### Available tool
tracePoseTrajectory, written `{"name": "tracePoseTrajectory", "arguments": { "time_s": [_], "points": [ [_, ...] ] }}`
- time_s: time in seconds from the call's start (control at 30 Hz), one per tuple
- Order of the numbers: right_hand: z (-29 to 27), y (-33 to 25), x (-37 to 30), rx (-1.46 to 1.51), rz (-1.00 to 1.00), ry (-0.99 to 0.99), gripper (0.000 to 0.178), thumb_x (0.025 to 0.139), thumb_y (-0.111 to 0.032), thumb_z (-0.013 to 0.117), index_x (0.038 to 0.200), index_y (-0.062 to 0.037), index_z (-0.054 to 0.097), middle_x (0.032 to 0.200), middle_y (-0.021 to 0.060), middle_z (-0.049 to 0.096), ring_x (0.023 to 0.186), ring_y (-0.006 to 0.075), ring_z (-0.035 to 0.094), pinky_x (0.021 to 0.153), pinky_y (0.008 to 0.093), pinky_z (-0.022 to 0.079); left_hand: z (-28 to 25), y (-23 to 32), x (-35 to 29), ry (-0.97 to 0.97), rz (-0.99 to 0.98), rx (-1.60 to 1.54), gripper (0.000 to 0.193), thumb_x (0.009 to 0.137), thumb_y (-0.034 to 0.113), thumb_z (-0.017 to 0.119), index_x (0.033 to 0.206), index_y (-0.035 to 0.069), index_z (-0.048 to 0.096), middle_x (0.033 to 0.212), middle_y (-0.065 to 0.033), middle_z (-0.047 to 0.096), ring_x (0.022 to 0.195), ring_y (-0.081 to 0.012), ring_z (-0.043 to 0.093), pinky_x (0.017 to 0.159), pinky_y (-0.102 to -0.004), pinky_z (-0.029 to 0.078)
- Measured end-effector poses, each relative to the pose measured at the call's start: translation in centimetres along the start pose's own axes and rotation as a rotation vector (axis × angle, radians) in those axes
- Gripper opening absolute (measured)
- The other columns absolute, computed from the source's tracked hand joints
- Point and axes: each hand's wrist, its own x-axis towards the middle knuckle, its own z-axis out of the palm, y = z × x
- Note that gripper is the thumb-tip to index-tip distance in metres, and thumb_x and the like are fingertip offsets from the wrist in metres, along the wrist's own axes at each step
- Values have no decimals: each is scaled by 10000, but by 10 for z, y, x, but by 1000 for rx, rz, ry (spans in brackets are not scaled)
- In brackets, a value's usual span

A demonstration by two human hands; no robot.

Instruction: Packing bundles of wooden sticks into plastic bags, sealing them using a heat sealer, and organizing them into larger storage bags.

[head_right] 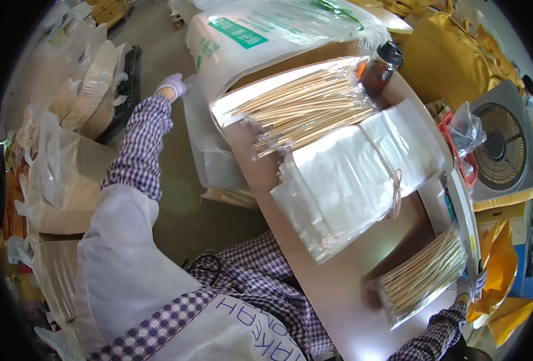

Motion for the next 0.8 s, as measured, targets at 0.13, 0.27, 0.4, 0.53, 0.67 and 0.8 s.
{"name": "tracePoseTrajectory", "arguments": {
  "time_s": [0.13,0.27,0.4,0.53,0.67,0.8],
  "points": [
    [-10,8,-13,-86,9,6,849,671,-259,631,1346,-58,156,1379,131,223,1270,342,191,1056,434,159,1,21,7,-193,62,81,595,842,486,398,1264,68,404,1304,-147,391,1193,-297,392,971,-379,334],
    [-19,-36,-1,-128,138,-354,884,662,-380,658,1348,-86,184,1396,148,155,1313,298,90,1066,404,112,63,-1,38,70,44,-136,478,896,389,303,1164,56,518,1228,-159,470,1145,-309,445,931,-393,367],
    [-36,-40,-48,79,178,60,841,650,-424,679,1318,-97,286,1315,142,335,1237,282,298,1005,378,272,103,-47,17,-65,124,-399,374,848,298,432,1032,7,577,1086,-194,549,998,-362,527,844,-403,428],
    [8,-11,-138,1457,488,-606,510,732,-344,632,1115,-27,517,908,98,597,781,221,578,709,325,482,173,-99,-50,11,382,-807,278,777,207,521,933,-11,594,897,-193,606,847,-310,586,744,-366,463],
    [-57,-86,-228,1756,574,-949,380,804,-267,525,1083,-10,531,1055,103,566,964,231,530,880,342,426,105,-144,-138,-291,146,-1239,298,706,239,603,834,-31,616,716,-70,598,715,-145,573,641,-259,438],
    [-85,-135,-320,1936,676,-595,360,783,-201,511,1083,-3,531,1023,100,569,961,235,520,909,357,391,52,-128,-181,-233,327,-742,521,799,484,504,762,-22,627,657,-157,589,596,-231,572,577,-329,447]
  ]
}}
